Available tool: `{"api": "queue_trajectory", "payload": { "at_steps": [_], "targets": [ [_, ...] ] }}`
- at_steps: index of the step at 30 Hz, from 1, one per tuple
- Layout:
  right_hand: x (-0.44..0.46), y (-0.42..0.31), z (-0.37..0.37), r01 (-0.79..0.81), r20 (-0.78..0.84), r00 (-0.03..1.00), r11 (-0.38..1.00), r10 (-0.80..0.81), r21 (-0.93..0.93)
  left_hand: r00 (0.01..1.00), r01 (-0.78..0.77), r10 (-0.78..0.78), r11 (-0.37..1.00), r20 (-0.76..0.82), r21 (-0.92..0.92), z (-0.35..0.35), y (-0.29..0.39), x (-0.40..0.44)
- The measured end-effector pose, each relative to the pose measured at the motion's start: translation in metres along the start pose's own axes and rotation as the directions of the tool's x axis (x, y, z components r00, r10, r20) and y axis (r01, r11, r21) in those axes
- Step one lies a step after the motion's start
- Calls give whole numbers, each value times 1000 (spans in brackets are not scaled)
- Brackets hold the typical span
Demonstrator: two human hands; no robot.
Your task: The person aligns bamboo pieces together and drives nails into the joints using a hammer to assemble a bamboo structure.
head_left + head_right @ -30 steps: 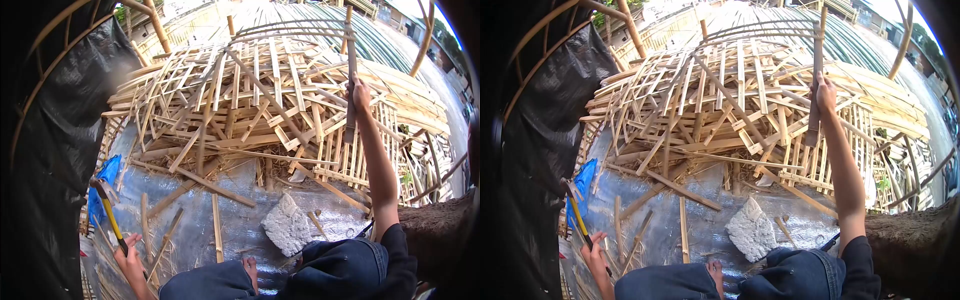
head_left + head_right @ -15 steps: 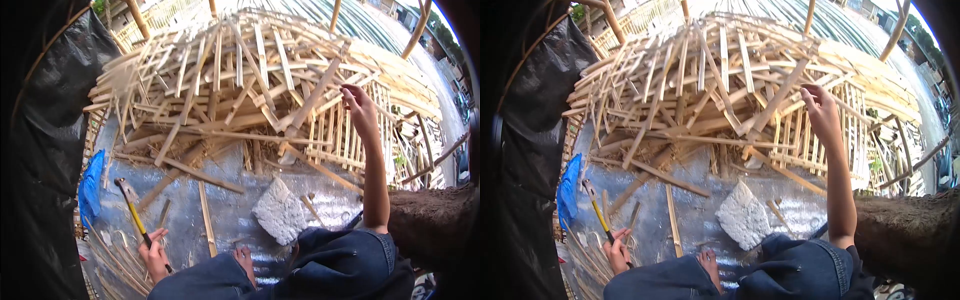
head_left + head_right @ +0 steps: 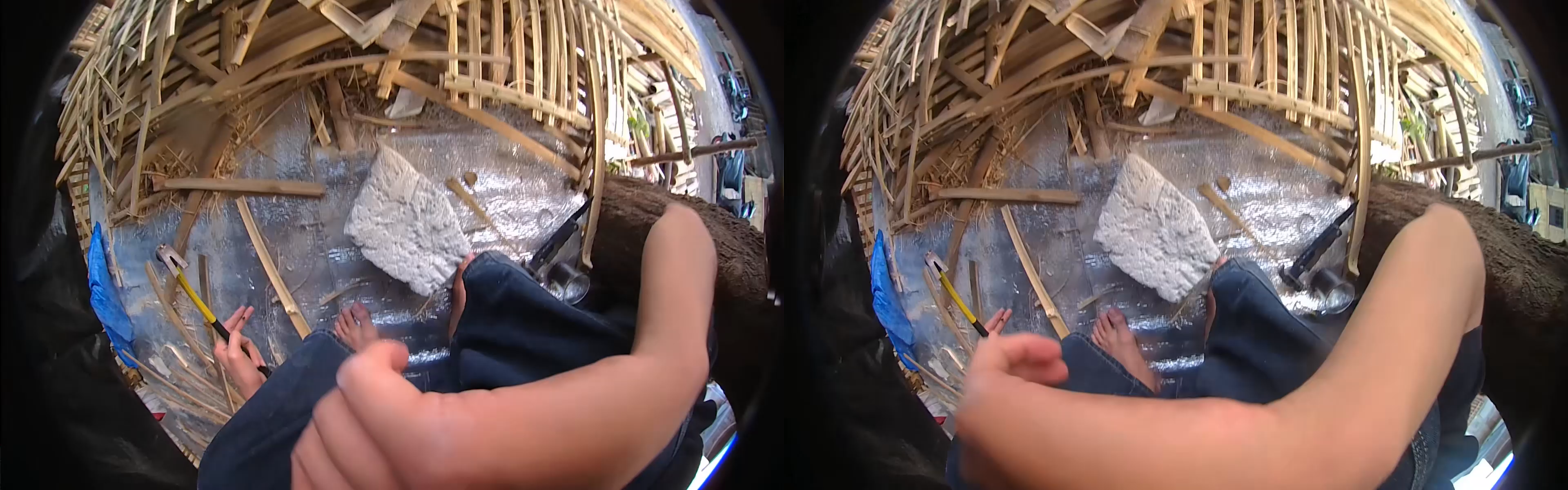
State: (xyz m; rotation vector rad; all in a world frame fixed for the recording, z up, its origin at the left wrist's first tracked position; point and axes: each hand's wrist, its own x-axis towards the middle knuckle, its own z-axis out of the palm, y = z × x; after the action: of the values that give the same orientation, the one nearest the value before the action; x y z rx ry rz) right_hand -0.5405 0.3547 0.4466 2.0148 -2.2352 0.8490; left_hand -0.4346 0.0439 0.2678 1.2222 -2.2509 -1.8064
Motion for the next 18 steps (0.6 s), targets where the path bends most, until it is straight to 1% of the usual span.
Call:
{"api": "queue_trajectory", "payload": {
  "at_steps": [2,6,7,8,9,10,11,12,13,14,15,16,17,18],
  "targets": [
    [7,0,3,17,1,1000,1000,-17,0,1000,8,-8,1000,9,7,-2,-5,-2],
    [14,15,11,-29,19,999,998,28,59,998,50,-50,999,48,5,0,-15,-9],
    [15,21,17,-58,46,997,995,54,79,997,54,-54,999,60,7,0,-17,-14],
    [14,32,25,-125,107,988,985,113,120,995,47,-48,999,86,9,3,-20,-20],
    [7,46,39,-244,226,953,951,199,190,993,36,-39,999,109,25,2,-23,-25],
    [-9,63,60,-371,406,884,876,232,307,987,11,-20,998,157,56,8,-29,-30],
    [-27,70,81,-502,503,791,839,348,210,977,-44,19,992,211,117,15,-33,-33],
    [-54,85,121,-666,522,733,615,437,422,961,-115,65,977,267,178,22,-35,-34],
    [-67,84,139,-645,451,762,607,465,464,941,-104,60,988,332,117,36,-36,-35],
    [-73,72,142,-734,492,671,404,554,546,916,-45,45,999,398,-9,55,-34,-38],
    [-67,65,147,-720,497,689,422,528,551,883,185,-46,949,468,-255,73,-14,-38],
    [-63,57,149,-714,376,668,410,643,568,872,112,5,971,489,-210,87,-19,-33],
    [-59,54,149,-708,247,621,397,744,584,855,40,52,985,516,-165,100,-24,-29],
    [-53,55,143,-794,322,537,339,780,504,861,-134,187,980,473,-144,116,-22,-29]
  ]
}}
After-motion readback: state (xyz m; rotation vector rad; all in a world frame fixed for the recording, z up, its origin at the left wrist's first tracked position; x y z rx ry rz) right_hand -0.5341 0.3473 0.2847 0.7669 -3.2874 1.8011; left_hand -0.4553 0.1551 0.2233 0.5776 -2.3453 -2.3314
